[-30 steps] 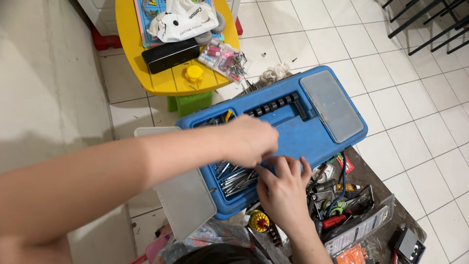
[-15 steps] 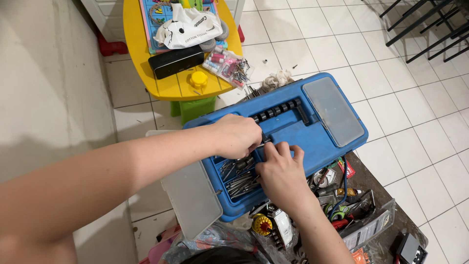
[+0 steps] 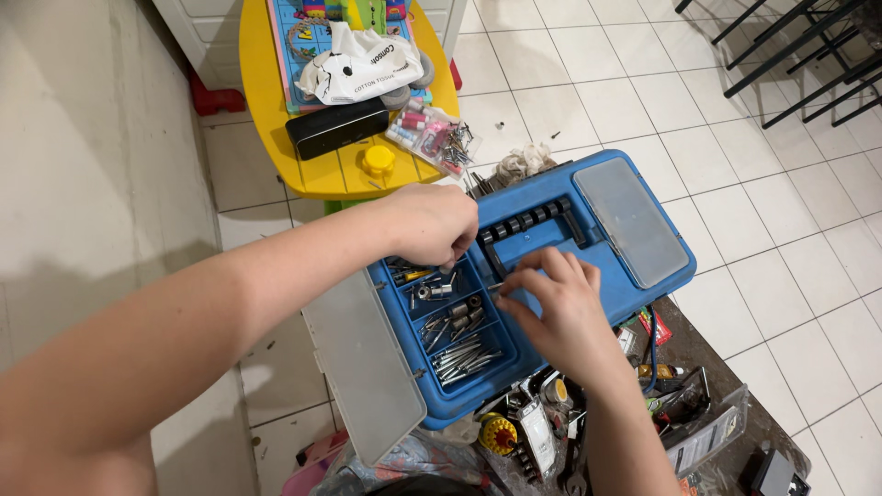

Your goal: The person opens a blue toolbox and sorts small hardware items such as screws, bolts, and a tube of glue into the compartments. They repeatedly open and close the lid while placing items into the tray and arranging them by type.

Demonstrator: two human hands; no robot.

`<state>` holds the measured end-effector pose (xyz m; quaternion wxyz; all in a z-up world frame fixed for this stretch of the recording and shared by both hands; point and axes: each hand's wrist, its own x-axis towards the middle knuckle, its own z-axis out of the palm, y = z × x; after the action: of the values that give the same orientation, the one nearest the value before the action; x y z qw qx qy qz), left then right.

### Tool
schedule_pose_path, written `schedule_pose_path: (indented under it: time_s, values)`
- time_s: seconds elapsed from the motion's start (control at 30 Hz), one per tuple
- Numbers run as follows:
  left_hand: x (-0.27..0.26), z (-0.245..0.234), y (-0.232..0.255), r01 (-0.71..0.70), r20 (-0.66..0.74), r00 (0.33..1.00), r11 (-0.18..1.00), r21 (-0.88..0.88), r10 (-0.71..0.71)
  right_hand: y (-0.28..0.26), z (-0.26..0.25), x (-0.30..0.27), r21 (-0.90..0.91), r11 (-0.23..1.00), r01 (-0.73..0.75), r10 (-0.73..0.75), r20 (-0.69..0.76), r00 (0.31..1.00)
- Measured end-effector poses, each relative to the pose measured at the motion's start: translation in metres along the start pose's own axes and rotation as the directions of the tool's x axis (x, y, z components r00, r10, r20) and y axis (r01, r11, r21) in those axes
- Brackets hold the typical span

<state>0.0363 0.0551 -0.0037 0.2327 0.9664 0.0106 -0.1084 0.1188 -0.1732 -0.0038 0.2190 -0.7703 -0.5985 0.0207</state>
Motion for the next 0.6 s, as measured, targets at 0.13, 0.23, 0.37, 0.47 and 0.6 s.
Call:
schedule_pose_path:
  time_s: [0.13,0.23,0.37,0.47,0.6]
  values:
    - [-0.002,0.001,0.003,-0.03,-0.019,0.999,0.999,-0.029,0.029,0.009,0.02,0.007,0.089,0.996,-0.025,0.031,-0.068,0.997]
    - [-0.004,0.0,0.007,-0.028,-0.018,0.999,0.998,-0.051,0.027,0.018,0.034,0.006,0.207,0.974,-0.089,0.116,-0.123,0.986]
    - [-0.007,-0.006,0.016,-0.056,-0.018,0.998,0.985,-0.162,0.054,0.029,0.051,0.002,0.718,0.625,-0.307,0.398,0.045,0.916]
    - [-0.004,-0.007,0.024,-0.141,-0.125,0.985,0.965,-0.219,0.115,0.039,0.061,0.0,0.957,-0.033,-0.289,0.395,0.278,0.875]
    - [-0.001,-0.003,0.036,-0.096,-0.17,0.983,0.982,-0.165,0.067,0.047,0.072,0.002,0.91,-0.306,-0.28,0.362,0.383,0.85]
